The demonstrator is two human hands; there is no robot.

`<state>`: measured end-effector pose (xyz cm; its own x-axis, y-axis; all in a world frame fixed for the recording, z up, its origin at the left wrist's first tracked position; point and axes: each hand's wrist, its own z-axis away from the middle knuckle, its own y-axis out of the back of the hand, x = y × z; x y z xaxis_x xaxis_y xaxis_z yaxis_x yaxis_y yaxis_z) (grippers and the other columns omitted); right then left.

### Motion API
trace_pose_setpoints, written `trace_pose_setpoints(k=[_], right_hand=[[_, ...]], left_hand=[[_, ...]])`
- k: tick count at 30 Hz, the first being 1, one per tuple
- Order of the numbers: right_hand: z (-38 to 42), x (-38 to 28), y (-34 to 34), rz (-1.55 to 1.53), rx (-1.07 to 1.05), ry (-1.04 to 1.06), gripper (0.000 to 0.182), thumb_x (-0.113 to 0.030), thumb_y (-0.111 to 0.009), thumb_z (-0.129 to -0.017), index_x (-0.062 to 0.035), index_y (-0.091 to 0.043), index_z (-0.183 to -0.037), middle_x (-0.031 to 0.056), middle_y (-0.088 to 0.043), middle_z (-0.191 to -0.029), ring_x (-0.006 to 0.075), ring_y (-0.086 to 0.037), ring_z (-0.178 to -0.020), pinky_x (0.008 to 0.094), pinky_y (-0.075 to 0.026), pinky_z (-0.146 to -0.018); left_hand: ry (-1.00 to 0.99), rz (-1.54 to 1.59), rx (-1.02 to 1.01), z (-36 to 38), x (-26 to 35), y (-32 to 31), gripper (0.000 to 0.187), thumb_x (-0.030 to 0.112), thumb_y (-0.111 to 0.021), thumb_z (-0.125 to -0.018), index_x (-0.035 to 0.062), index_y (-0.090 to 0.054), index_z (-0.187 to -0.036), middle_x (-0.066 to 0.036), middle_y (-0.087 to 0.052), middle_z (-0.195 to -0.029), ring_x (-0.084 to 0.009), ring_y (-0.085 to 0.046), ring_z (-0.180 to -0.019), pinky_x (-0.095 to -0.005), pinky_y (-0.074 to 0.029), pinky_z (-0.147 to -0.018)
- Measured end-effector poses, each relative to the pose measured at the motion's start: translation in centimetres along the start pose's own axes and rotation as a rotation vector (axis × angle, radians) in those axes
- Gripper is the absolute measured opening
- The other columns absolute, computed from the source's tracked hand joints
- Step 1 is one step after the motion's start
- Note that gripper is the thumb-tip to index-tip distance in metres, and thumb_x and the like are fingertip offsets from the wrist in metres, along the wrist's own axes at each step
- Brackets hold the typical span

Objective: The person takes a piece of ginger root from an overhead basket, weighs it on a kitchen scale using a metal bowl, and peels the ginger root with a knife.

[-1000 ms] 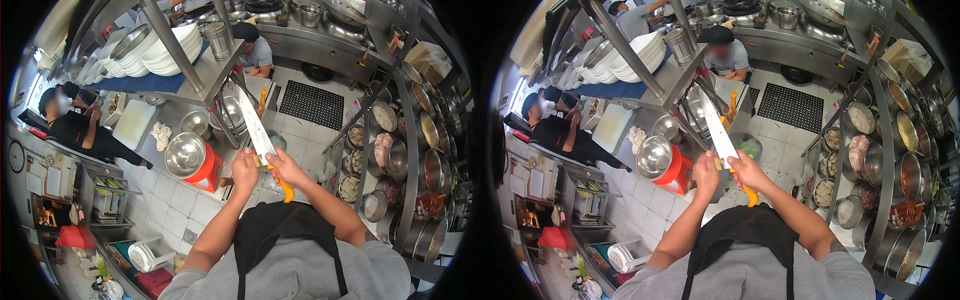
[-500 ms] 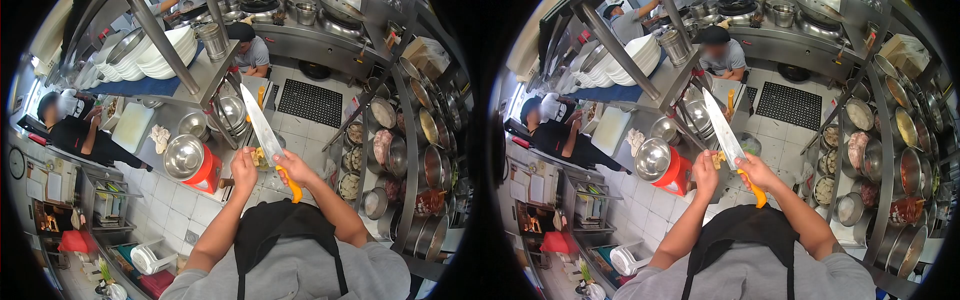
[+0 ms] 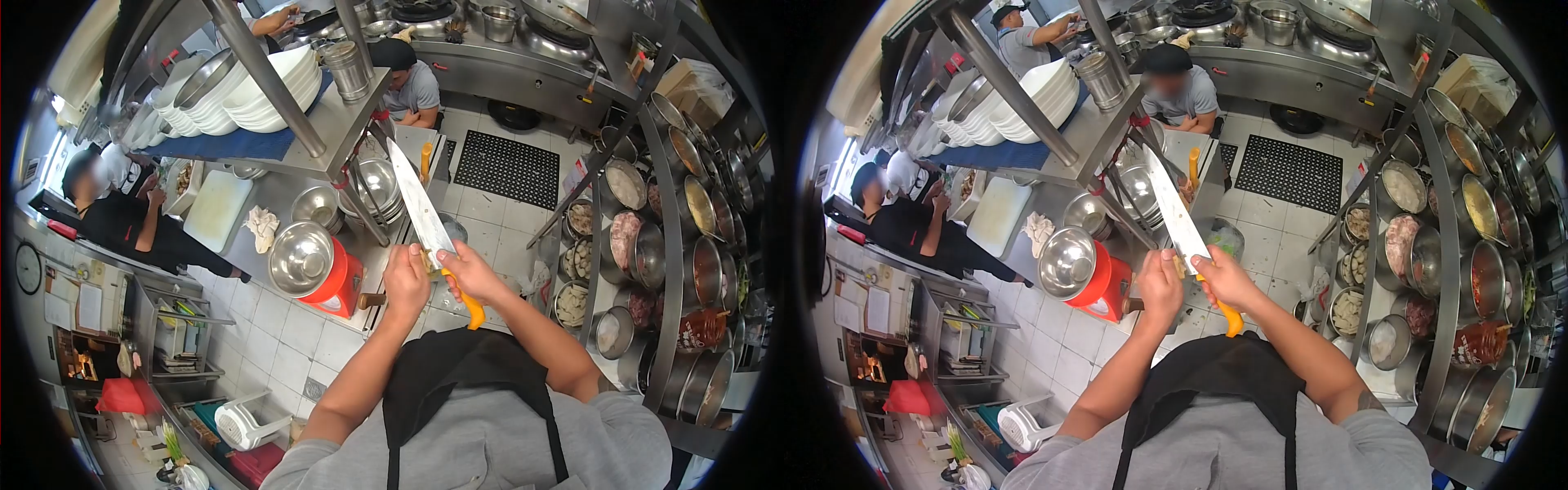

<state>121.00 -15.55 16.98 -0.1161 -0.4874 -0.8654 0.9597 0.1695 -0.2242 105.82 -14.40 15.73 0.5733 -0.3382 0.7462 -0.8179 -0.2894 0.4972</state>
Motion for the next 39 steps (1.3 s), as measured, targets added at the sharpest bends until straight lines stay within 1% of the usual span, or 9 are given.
trace_pose_setpoints(k=[6, 9, 12, 15, 19, 21, 22, 29, 39], right_hand=[[0.1, 0.1, 1.3, -0.246, -0.016, 0.015, 0.044, -0.038, -0.057, -0.099, -0.0042, -0.046, -0.125, 0.0008, -0.049, -0.065, 0.0115, -0.045, -0.045, 0.0297, -0.041, -0.041], [-0.8, 0.5, 1.9, -0.021, 0.118, 0.202, 0.050, -0.038, -0.064, -0.095, -0.0007, -0.046, -0.123, 0.0036, -0.054, -0.068, 0.0124, -0.051, -0.048, 0.0318, -0.045, -0.043], [-0.8, 0.3, 0.1, 0.184, 0.325, 0.387, 0.057, -0.037, -0.071, -0.090, 0.0024, -0.047, -0.123, 0.0067, -0.059, -0.073, 0.0131, -0.056, -0.051, 0.0325, -0.048, -0.045], [-3.7, 2.5, -0.3, 0.430, 0.609, 0.888, 0.063, -0.036, -0.075, -0.086, 0.0033, -0.048, -0.127, 0.0085, -0.062, -0.077, 0.0136, -0.059, -0.052, 0.0322, -0.050, -0.047], [-2.3, 1.8, 1.3, 0.252, 0.405, 0.533, 0.055, -0.039, -0.064, -0.095, -0.0012, -0.048, -0.132, 0.0044, -0.056, -0.069, 0.0121, -0.053, -0.047, 0.0294, -0.046, -0.045], [-0.6, 0.7, 1.7, 0.016, 0.196, 0.234, 0.050, -0.039, -0.056, -0.100, -0.0044, -0.048, -0.134, 0.0023, -0.052, -0.065, 0.0112, -0.050, -0.046, 0.0284, -0.044, -0.044], [-0.4, 0.7, 1.5, 0.014, 0.155, 0.220, 0.048, -0.039, -0.053, -0.101, -0.0057, -0.048, -0.135, 0.0016, -0.050, -0.063, 0.0108, -0.048, -0.045, 0.0280, -0.043, -0.043], [0.7, 0.5, 0.9, -0.029, -0.005, 0.115, 0.043, -0.039, -0.046, -0.104, -0.0104, -0.048, -0.136, 0.0008, -0.046, -0.063, 0.0100, -0.045, -0.044, 0.0275, -0.041, -0.042], [1.0, 0.1, 0.7, -0.059, -0.063, 0.044, 0.038, -0.038, -0.046, -0.104, -0.0120, -0.050, -0.131, 0.0013, -0.046, -0.065, 0.0112, -0.045, -0.046, 0.0289, -0.042, -0.043]], left_hand=[[0.168, 0.102, 0.006, -0.2, -2.3, -0.4, 0.029, 0.018, -0.044, -0.103, -0.0019, -0.065, -0.100, -0.018, -0.063, -0.090, -0.0340, -0.063, -0.079, -0.0416, -0.048, -0.076], [0.165, 0.192, 0.050, -0.2, -3.6, -0.8, 0.032, 0.024, -0.044, -0.105, -0.0010, -0.064, -0.108, -0.010, -0.065, -0.093, -0.0184, -0.061, -0.081, -0.0325, -0.050, -0.071], [0.191, 0.222, -0.045, 0.3, -2.6, -0.8, 0.029, 0.020, -0.044, -0.104, -0.0006, -0.062, -0.114, -0.014, -0.063, -0.103, -0.0251, -0.064, -0.082, -0.0348, -0.050, -0.077], [0.379, 0.462, -0.150, 0.6, -1.3, -0.7, 0.031, 0.024, -0.041, -0.106, 0.0017, -0.056, -0.121, -0.009, -0.061, -0.102, -0.0141, -0.059, -0.079, -0.0266, -0.048, -0.065], [0.944, 1.219, -0.179, -1.4, -0.8, 1.1, 0.030, 0.027, -0.041, -0.105, 0.0033, -0.054, -0.117, -0.010, -0.061, -0.096, -0.0182, -0.053, -0.065, -0.0297, -0.044, -0.057], [1.016, 1.387, -0.303, -2.0, -2.2, 1.9, 0.033, 0.030, -0.043, -0.103, 0.0023, -0.055, -0.117, -0.011, -0.061, -0.095, -0.0181, -0.053, -0.065, -0.0293, -0.043, -0.057], [1.050, 1.470, -0.369, -2.1, -2.9, 2.0, 0.035, 0.032, -0.045, -0.103, 0.0019, -0.055, -0.117, -0.011, -0.061, -0.095, -0.0180, -0.053, -0.065, -0.0290, -0.043, -0.057], [0.945, 1.117, -0.306, -2.4, -1.5, 2.2, 0.040, 0.037, -0.048, -0.100, -0.0003, -0.057, -0.111, -0.012, -0.061, -0.087, -0.0148, -0.046, -0.048, -0.0258, -0.034, -0.043], [0.536, 0.535, -0.071, -1.6, 0.0, 1.3, 0.042, 0.032, -0.041, -0.102, -0.0016, -0.064, -0.092, -0.008, -0.059, -0.069, -0.0113, -0.050, -0.047, -0.0270, -0.038, -0.044]])
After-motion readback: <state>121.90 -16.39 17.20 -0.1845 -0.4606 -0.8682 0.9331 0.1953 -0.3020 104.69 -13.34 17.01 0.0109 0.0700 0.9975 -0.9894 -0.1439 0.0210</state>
